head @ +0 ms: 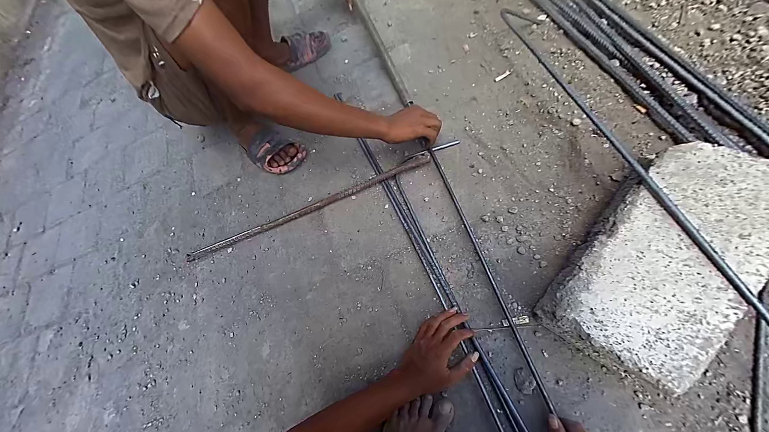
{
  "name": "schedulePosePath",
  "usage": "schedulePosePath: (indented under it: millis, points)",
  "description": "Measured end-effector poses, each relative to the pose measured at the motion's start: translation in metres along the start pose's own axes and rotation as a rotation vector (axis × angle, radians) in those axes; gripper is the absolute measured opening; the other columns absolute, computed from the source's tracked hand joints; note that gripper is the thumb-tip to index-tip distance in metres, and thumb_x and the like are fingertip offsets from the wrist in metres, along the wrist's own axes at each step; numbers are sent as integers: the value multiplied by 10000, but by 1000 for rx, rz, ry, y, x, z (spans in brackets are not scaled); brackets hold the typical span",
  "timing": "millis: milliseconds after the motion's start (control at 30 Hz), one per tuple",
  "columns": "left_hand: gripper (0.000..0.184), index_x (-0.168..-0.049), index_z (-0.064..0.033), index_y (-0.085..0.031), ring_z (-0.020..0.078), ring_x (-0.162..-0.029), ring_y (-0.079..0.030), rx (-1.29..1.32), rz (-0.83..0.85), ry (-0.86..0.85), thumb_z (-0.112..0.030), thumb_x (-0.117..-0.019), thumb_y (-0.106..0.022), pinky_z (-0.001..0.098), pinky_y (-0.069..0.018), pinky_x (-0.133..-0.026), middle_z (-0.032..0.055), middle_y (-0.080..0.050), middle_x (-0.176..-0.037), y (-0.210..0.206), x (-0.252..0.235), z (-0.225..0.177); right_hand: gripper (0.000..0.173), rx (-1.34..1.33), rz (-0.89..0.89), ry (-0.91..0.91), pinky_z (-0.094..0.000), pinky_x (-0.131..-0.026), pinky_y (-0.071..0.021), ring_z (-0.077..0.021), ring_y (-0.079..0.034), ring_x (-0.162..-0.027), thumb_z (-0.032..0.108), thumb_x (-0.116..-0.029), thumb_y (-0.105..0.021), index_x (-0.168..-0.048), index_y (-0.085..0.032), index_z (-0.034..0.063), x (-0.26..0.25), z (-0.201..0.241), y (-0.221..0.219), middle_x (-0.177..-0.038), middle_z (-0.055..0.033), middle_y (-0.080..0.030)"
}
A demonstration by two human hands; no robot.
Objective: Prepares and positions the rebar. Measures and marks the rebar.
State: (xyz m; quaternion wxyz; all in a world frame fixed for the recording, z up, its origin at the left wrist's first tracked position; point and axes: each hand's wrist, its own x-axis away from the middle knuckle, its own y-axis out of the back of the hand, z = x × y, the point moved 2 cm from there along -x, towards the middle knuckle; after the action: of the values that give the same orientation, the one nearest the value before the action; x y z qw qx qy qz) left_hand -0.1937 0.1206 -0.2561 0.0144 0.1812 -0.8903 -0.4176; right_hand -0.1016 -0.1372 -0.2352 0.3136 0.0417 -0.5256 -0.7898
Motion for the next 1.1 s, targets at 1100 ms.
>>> schedulePosePath:
  millis: [1100]
  points:
    - [401,-1319,-180,-663,246,-1495,-391,-40,-7,6,-426,-1039,-513,420,-296,-1229,52,-559,-1510,-3,1,1,481,-32,-43,31,-619,-681,-562,-459,-734,-780,371,-1085,-444,-1069,-737,-10,4,3,3,-835,-229,-742]
